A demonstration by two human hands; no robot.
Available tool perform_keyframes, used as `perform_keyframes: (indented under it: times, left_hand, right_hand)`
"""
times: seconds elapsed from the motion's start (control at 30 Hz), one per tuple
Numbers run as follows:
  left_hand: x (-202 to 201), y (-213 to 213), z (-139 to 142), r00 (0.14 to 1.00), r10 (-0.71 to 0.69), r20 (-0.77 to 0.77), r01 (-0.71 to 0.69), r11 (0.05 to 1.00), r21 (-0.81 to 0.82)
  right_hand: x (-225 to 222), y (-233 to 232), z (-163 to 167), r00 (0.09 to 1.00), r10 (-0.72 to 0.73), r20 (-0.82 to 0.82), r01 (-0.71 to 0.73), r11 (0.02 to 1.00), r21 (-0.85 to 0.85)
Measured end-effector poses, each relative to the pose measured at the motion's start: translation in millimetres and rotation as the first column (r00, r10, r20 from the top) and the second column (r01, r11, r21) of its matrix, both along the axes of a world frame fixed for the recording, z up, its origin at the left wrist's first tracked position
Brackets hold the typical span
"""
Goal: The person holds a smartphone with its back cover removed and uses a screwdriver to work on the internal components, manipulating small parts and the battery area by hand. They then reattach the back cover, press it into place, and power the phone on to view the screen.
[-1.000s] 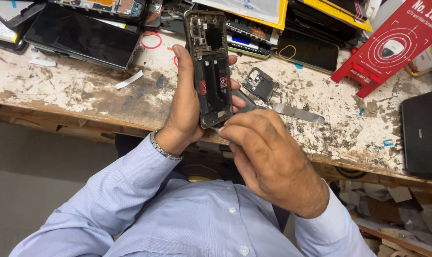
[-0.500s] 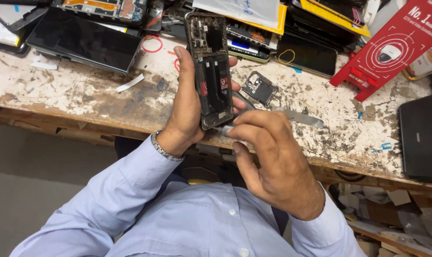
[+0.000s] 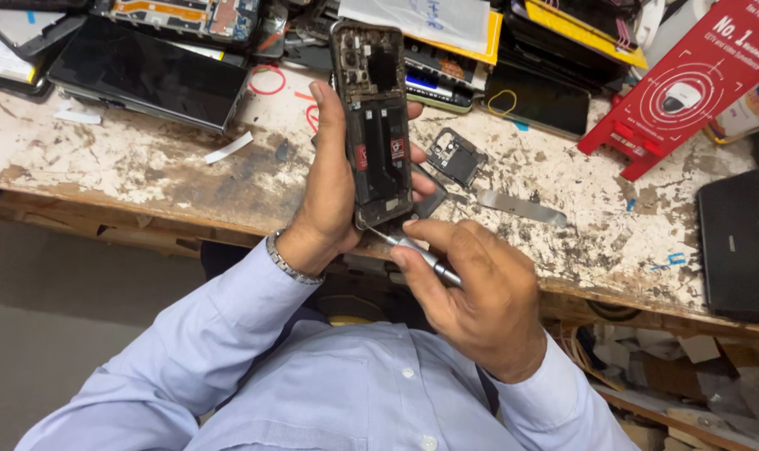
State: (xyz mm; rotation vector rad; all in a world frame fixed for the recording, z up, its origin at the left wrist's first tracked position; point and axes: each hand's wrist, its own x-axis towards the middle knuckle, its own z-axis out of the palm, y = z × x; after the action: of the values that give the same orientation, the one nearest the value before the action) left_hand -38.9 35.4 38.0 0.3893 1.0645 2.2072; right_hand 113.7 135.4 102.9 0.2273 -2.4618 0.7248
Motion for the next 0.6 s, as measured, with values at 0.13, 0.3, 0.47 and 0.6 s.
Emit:
perform_keyframes:
  times: [0.13, 0.3, 0.47, 0.6]
  left_hand:
    - [-1, 0, 0, 1.0, -0.002, 0.0, 0.002, 1.0, 0.004]
    - [-1, 1, -1, 0.999, -0.006, 0.031, 0.005, 1.0, 0.012]
    - [-2, -1, -4, 1.0, 0.006, 0.022, -0.007, 1.0, 0.005]
    - [-4, -1, -6, 0.999, -0.01, 0.038, 0.009, 0.999, 0.036]
  right_hand:
    - [-2, -1, 7, 0.998, 0.022, -0.057, -0.025, 0.998, -0.058]
    - [-4, -5, 12, 0.996, -0.048, 0.08, 0.057, 0.992, -0.111]
    - [1, -2, 11, 0.987, 0.001, 0.162, 0.022, 0.99, -0.142]
    - [6, 2, 9, 0.994, -0.017, 0.104, 0.028, 0.994, -0.103]
